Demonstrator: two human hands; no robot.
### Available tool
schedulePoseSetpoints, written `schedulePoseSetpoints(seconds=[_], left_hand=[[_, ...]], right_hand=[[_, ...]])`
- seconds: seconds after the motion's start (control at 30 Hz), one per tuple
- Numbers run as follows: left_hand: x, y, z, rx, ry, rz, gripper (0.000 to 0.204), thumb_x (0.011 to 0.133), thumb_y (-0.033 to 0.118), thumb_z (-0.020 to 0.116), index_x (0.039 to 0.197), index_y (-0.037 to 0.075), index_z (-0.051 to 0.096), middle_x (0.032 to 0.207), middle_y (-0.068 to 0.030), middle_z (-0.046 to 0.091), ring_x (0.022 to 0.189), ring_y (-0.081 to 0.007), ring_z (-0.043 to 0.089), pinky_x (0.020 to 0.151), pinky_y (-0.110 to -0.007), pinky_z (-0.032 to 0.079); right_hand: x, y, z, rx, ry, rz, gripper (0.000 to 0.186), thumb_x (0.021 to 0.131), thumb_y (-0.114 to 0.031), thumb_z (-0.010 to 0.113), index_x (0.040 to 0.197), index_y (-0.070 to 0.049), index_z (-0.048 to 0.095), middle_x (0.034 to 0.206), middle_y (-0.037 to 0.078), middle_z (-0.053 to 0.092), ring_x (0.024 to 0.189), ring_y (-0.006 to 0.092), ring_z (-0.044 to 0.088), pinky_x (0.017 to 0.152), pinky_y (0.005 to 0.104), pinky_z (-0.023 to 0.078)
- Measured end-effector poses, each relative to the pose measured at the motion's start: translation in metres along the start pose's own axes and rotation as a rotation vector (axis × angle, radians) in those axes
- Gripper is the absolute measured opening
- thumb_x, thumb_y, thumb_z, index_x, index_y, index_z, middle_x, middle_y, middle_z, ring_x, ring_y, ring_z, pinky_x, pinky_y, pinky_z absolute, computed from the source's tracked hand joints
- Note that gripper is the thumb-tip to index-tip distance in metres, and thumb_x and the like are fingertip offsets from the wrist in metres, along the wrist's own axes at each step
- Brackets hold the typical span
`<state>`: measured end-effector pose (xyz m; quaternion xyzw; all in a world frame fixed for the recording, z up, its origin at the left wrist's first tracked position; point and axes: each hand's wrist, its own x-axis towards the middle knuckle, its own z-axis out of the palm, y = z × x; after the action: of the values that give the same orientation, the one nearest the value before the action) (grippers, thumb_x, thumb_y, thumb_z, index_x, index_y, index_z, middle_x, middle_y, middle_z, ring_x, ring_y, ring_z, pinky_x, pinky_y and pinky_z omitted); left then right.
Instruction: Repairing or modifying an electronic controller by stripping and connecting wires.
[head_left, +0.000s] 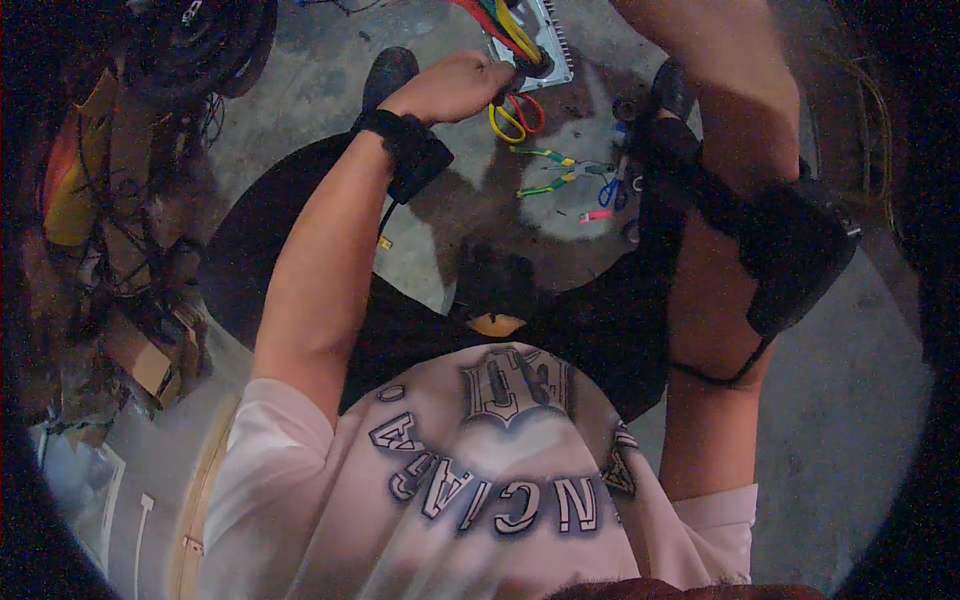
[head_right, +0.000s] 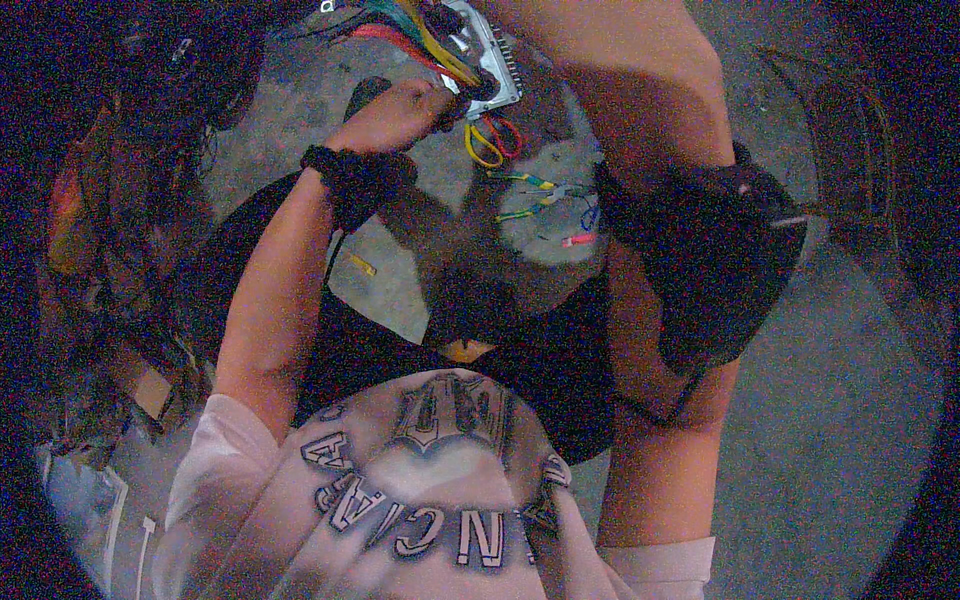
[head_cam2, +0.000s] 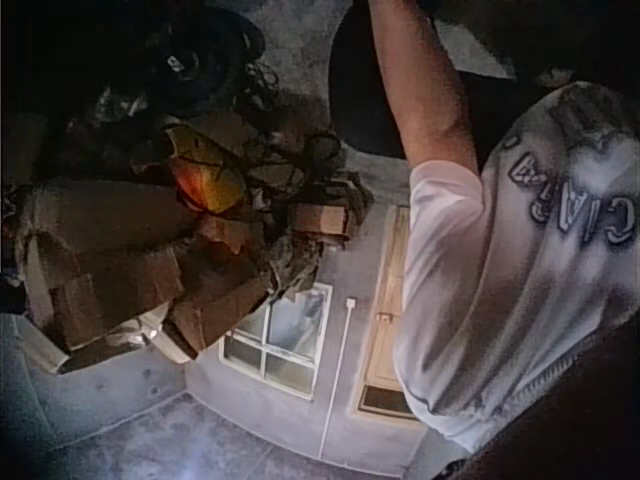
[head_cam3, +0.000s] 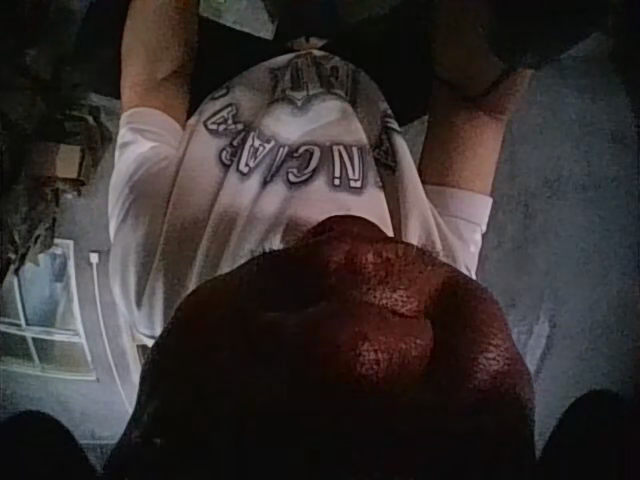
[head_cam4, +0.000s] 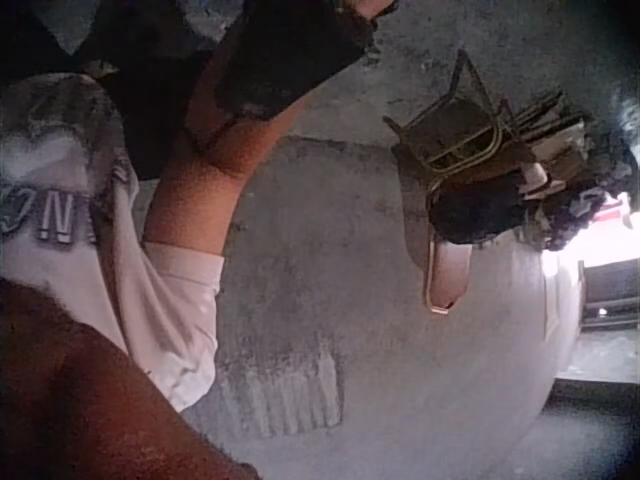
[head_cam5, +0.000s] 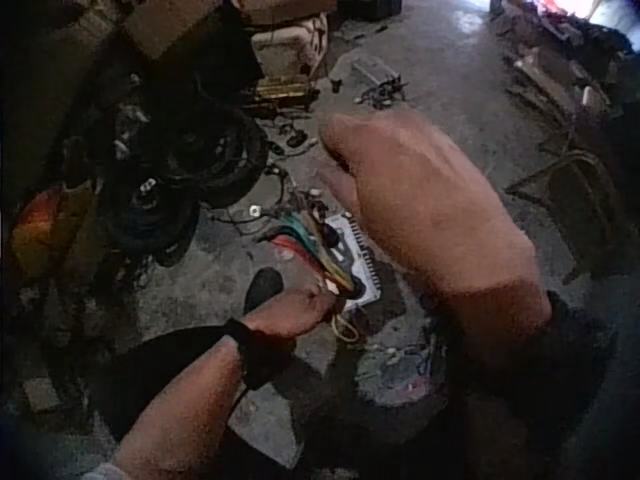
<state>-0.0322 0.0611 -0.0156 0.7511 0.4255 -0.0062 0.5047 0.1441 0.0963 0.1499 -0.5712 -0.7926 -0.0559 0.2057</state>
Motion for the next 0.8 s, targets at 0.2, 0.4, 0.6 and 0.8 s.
schedulePoseSetpoints(seconds=[0.2, 0.4, 0.6, 0.8], left_hand=[[0.004, -0.006, -0.002, 0.132, -0.040, -0.018, 0.029, 0.096, 0.021, 0.038, 0.099, 0.001, 0.060, 0.090, -0.0262, 0.062, 0.091, -0.0435, 0.062, 0.081, -0.053, 0.047], [0.002, -0.007, 0.001, 0.077, 0.038, 0.005, 0.030, 0.096, 0.024, 0.039, 0.096, 0.001, 0.060, 0.084, -0.0261, 0.062, 0.084, -0.0427, 0.062, 0.075, -0.052, 0.047], [0.003, 0.001, 0.008, -0.066, 0.079, -0.016, 0.035, 0.095, 0.027, 0.040, 0.090, -0.002, 0.059, 0.080, -0.0267, 0.061, 0.077, -0.0432, 0.061, 0.068, -0.051, 0.045], [-0.002, -0.001, 0.010, 0.040, 0.123, 0.153, 0.036, 0.094, 0.029, 0.042, 0.089, -0.002, 0.061, 0.082, -0.0274, 0.062, 0.078, -0.0452, 0.060, 0.071, -0.052, 0.045]], right_hand=[[0.001, 0.002, 0.002, 0.015, -0.018, 0.010, 0.025, 0.092, -0.026, 0.063, 0.097, -0.002, 0.060, 0.086, 0.021, 0.065, 0.088, 0.0415, 0.063, 0.078, 0.0493, 0.049], [0.000, 0.001, -0.003, -0.003, -0.051, 0.015, 0.024, 0.091, -0.026, 0.063, 0.097, -0.002, 0.060, 0.085, 0.021, 0.065, 0.087, 0.0416, 0.063, 0.077, 0.0491, 0.049], [0.003, 0.004, -0.018, -0.015, -0.195, 0.083, 0.024, 0.091, -0.025, 0.063, 0.097, -0.002, 0.060, 0.085, 0.021, 0.064, 0.086, 0.0417, 0.063, 0.077, 0.0490, 0.049], [-0.014, 0.035, -0.007, 0.064, -0.139, -0.184, 0.030, 0.095, -0.027, 0.057, 0.100, 0.002, 0.062, 0.086, 0.014, 0.066, 0.067, 0.0259, 0.064, 0.055, 0.0354, 0.053]])
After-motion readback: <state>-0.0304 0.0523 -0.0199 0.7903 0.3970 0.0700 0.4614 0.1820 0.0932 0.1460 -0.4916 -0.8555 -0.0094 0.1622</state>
